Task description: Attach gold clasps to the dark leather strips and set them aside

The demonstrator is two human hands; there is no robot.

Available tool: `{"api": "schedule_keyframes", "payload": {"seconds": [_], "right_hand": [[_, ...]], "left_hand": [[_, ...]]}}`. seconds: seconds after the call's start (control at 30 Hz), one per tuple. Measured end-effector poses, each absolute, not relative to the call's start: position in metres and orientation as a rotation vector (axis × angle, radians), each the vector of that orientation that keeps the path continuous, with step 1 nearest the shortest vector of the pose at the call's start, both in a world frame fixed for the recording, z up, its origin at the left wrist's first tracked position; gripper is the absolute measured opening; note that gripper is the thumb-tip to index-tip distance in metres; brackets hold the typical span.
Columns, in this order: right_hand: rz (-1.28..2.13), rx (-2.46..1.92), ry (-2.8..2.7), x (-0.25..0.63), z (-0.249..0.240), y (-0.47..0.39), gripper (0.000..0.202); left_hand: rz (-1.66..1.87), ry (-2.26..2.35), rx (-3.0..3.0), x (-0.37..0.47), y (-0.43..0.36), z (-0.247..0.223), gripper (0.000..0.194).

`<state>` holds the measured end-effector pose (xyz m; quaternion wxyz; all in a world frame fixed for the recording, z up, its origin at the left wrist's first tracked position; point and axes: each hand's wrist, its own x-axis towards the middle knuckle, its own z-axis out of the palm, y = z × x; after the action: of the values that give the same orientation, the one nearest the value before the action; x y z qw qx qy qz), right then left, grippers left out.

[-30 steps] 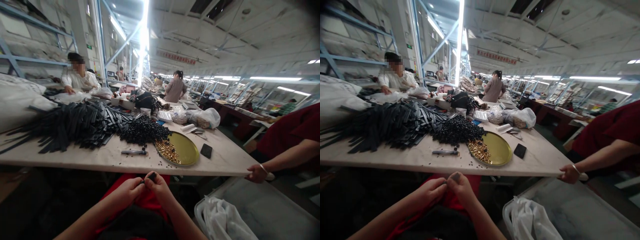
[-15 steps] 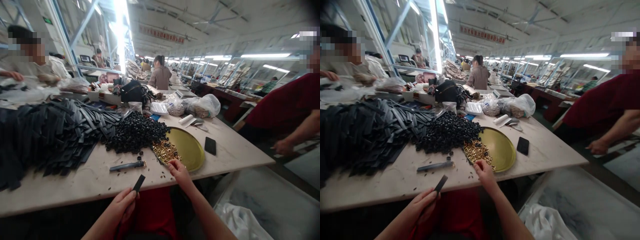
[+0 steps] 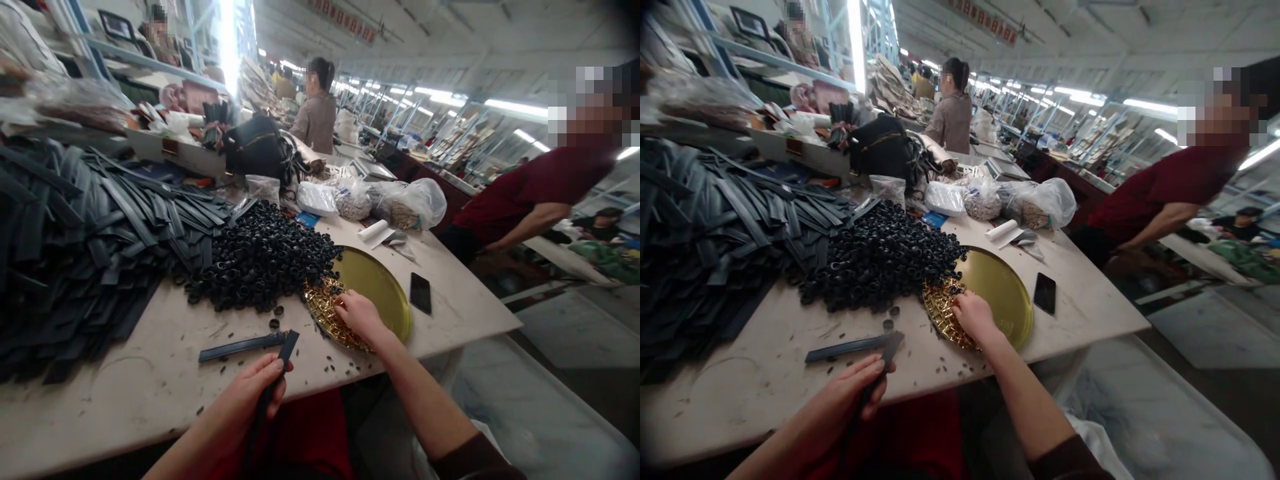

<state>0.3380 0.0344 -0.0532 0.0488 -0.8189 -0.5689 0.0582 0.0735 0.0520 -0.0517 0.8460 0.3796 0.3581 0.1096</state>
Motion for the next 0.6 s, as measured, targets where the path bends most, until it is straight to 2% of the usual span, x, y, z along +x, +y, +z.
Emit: {"api": "schedule_keyframes", "payload": {"seconds": [0.37, 0.6], "right_hand": [[0.308, -2.532, -1.758, 0.315, -0.050, 0.047, 0.012], [0.459, -2.243, -1.557, 0.304, -0.026, 0.033, 0.011]], "left_hand": [[0.319, 0.778, 0.690, 0.041, 0.026, -0.048, 0.025], [0.398, 0.713, 0.848, 0.032, 0.026, -0.048, 0.022]]}}
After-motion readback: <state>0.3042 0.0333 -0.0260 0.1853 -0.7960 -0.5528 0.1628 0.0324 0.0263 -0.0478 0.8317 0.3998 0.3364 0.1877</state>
